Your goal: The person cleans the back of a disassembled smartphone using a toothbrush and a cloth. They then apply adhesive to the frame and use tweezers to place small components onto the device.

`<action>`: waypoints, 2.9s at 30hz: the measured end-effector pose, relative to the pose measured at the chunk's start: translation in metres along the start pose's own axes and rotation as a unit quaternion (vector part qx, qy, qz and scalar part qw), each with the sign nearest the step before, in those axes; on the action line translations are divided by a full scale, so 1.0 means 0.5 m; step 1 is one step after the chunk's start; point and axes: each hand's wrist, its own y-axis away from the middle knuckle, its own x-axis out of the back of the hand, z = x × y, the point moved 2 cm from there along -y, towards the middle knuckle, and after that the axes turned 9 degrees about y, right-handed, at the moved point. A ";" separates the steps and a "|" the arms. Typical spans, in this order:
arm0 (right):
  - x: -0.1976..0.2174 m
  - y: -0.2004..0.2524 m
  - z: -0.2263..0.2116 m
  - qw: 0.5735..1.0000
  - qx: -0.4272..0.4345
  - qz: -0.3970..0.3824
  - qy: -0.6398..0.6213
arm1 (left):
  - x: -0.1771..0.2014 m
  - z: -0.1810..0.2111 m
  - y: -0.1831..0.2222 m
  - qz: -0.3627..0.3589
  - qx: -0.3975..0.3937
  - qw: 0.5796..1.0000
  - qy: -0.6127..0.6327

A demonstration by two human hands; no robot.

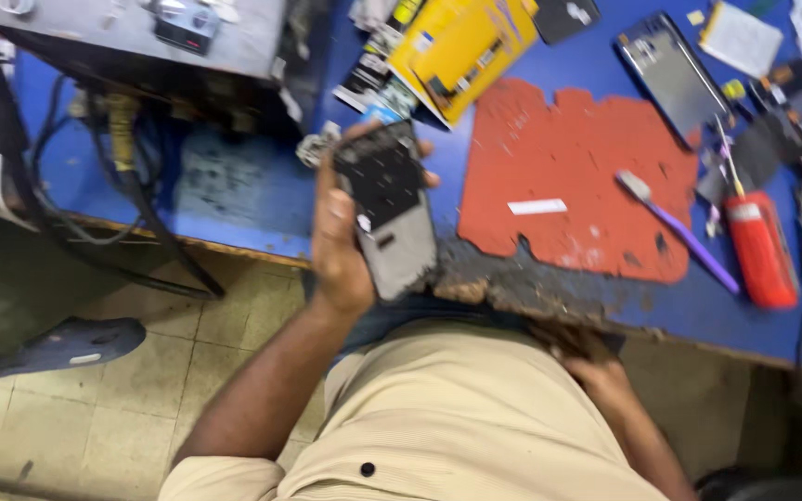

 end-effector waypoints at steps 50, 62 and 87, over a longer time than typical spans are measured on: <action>-0.053 0.044 -0.384 0.908 0.399 0.004 -0.129 | -0.108 -0.096 0.075 -0.029 0.290 0.941 0.172; -0.166 -0.009 -0.457 0.759 0.411 0.260 0.433 | -0.098 -0.163 0.076 0.009 0.329 0.944 -0.018; -0.164 -0.031 -0.454 0.785 0.396 0.247 0.408 | -0.098 -0.158 0.067 0.026 0.362 0.932 -0.005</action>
